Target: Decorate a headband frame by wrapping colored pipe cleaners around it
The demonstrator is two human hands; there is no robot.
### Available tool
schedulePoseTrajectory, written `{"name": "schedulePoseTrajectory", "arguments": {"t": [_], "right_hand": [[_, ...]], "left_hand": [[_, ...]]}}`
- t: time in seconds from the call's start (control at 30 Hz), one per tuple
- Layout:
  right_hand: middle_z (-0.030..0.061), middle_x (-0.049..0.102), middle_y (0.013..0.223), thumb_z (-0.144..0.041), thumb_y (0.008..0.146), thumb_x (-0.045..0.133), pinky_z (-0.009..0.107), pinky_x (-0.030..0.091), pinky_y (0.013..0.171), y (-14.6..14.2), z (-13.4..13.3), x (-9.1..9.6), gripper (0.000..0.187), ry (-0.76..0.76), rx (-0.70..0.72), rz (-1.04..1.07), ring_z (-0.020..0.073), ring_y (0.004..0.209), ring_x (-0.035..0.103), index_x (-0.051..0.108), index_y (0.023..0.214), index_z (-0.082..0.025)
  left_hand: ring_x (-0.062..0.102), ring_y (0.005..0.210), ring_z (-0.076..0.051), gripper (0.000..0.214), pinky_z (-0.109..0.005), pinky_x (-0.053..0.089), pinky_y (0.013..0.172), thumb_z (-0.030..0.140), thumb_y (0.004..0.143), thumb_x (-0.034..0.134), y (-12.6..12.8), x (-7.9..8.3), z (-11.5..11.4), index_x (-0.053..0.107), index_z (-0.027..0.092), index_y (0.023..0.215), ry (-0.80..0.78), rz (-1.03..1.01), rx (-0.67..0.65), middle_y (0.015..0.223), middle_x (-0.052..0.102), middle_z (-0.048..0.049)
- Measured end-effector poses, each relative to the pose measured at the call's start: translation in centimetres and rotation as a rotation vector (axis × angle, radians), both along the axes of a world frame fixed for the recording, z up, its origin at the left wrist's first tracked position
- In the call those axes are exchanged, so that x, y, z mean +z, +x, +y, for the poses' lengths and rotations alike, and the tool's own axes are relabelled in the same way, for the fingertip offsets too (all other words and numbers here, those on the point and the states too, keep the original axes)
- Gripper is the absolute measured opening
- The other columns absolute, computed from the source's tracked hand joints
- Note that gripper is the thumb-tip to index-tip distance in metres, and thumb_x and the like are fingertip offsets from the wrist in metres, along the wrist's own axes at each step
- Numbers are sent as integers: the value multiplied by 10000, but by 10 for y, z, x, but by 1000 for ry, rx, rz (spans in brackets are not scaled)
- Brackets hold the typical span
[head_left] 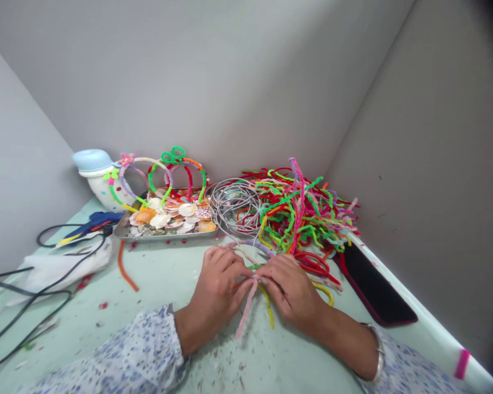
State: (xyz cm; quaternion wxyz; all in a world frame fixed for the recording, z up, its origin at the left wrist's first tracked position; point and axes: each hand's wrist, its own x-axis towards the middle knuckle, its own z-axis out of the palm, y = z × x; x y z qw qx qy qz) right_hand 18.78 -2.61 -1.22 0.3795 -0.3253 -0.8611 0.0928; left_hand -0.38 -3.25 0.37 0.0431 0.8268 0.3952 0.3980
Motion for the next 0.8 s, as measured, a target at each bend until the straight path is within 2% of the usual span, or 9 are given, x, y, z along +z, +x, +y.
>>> {"name": "schedulePoseTrajectory", "arguments": {"t": [0.5, 0.8], "right_hand": [[52, 648, 828, -140, 910, 445, 368, 392, 762, -1, 0, 1, 166, 22, -3, -18, 199, 798, 550, 597, 956, -190], [54, 648, 831, -132, 900, 460, 373, 389, 756, -1, 1, -1, 157, 39, 0, -33, 204, 799, 540, 594, 961, -187]], "left_hand": [[563, 747, -180, 73, -406, 350, 860, 235, 814, 636, 2, 0, 0, 660, 219, 747, -119, -69, 14, 717, 639, -3], [566, 779, -188, 131, -393, 361, 836, 307, 805, 651, 3, -5, 0, 652, 205, 723, -270, -118, 49, 757, 640, -8]]}}
